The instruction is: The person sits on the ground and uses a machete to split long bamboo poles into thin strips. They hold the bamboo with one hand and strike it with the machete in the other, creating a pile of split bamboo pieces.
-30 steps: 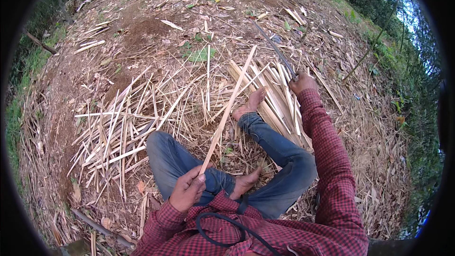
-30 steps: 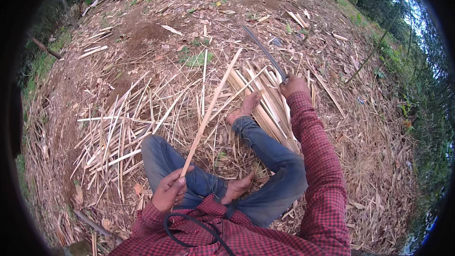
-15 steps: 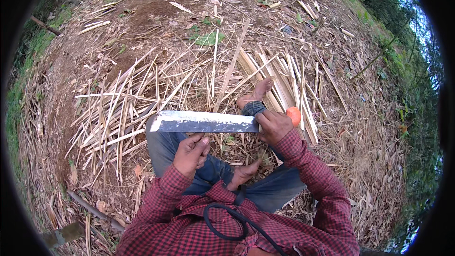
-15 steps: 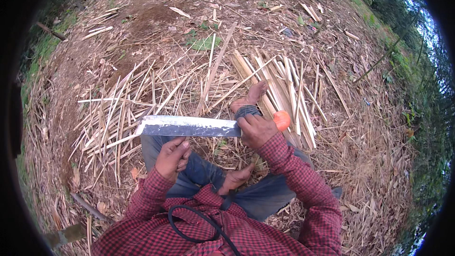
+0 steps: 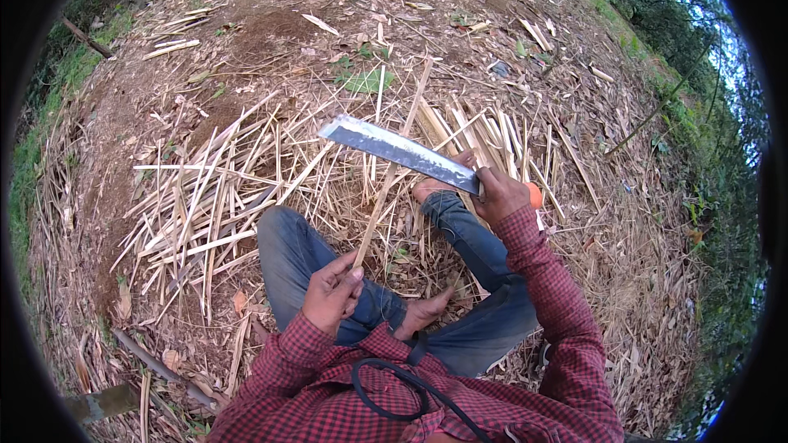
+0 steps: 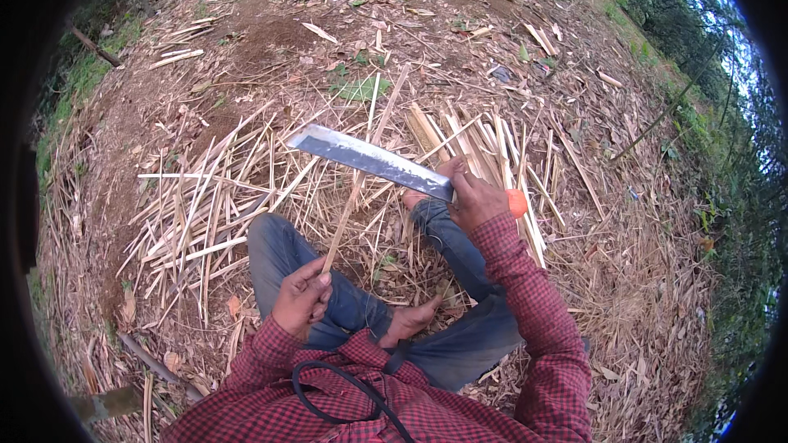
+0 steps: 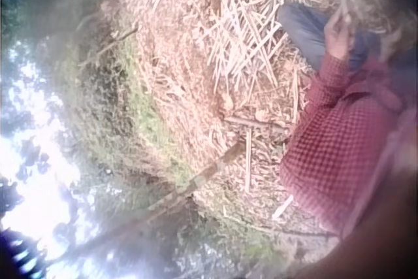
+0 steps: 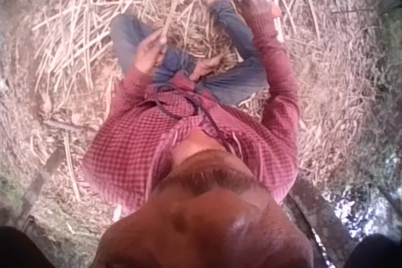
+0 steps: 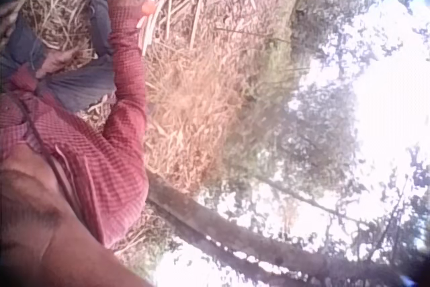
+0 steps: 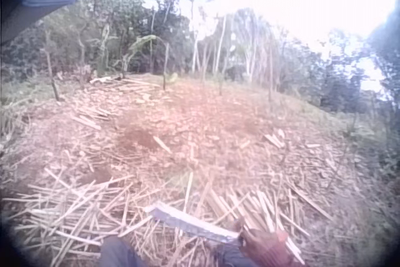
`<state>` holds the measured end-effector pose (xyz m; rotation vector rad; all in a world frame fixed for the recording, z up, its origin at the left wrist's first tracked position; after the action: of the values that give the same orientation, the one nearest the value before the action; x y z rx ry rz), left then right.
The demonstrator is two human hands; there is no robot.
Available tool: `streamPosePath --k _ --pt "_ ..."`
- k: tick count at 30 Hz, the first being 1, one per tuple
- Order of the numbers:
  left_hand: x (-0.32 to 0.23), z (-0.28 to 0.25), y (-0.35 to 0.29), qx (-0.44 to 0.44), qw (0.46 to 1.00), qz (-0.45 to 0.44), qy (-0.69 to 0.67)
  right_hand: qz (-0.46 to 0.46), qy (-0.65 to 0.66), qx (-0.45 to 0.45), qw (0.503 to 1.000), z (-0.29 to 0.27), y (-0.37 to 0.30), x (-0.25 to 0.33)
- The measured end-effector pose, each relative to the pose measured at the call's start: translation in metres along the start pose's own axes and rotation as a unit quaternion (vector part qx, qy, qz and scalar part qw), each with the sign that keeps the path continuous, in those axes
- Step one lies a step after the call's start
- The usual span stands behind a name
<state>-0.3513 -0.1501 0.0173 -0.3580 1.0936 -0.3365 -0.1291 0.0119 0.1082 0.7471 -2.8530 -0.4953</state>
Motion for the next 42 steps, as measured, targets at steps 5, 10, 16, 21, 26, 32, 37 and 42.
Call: streamPosePath --k 5,10,16,21,26,32,37,42 --pt "-0.008 -0.001 0.009 -0.028 0.998 0.016 0.054 -0.115 0.007 0.027 0.993 -0.004 -0.021 0.064" --pt "-0.013 -0.003 0.010 -0.024 0.997 0.039 0.062 -0.080 -0.005 0.048 0.996 0.004 -0.013 0.053" --pt "0.002 -0.014 -0.003 -0.013 0.998 0.005 0.062 0.127 -0.047 0.105 0.985 0.014 0.014 -0.034" --pt "-0.001 -0.015 -0.009 -0.018 0.994 0.062 0.085 -0.027 -0.046 0.065 0.996 0.014 0.014 0.003" --pt "0.000 -0.037 -0.035 -0.010 0.987 0.062 0.147 0.299 -0.130 0.119 0.938 0.024 0.018 -0.128" --pt "-0.069 -0.266 -0.048 -0.350 0.835 0.238 0.352 0.416 -0.029 0.152 0.896 0.079 -0.040 -0.215" --pt "-0.122 -0.382 -0.047 -0.550 0.527 0.072 0.644 0.444 0.005 0.208 0.872 0.102 -0.117 -0.247" --pt "-0.145 -0.249 0.002 -0.483 0.498 0.239 0.679 0.473 0.025 0.235 0.849 0.138 -0.211 -0.283"
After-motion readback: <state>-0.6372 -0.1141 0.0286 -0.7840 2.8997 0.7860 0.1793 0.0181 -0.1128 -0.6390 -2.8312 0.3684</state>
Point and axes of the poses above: each hand's wrist, its own y-axis towards the middle knuckle, its own z-axis out of the palm, x = y × z, the point moved 10 cm from there along y, towards the middle knuckle
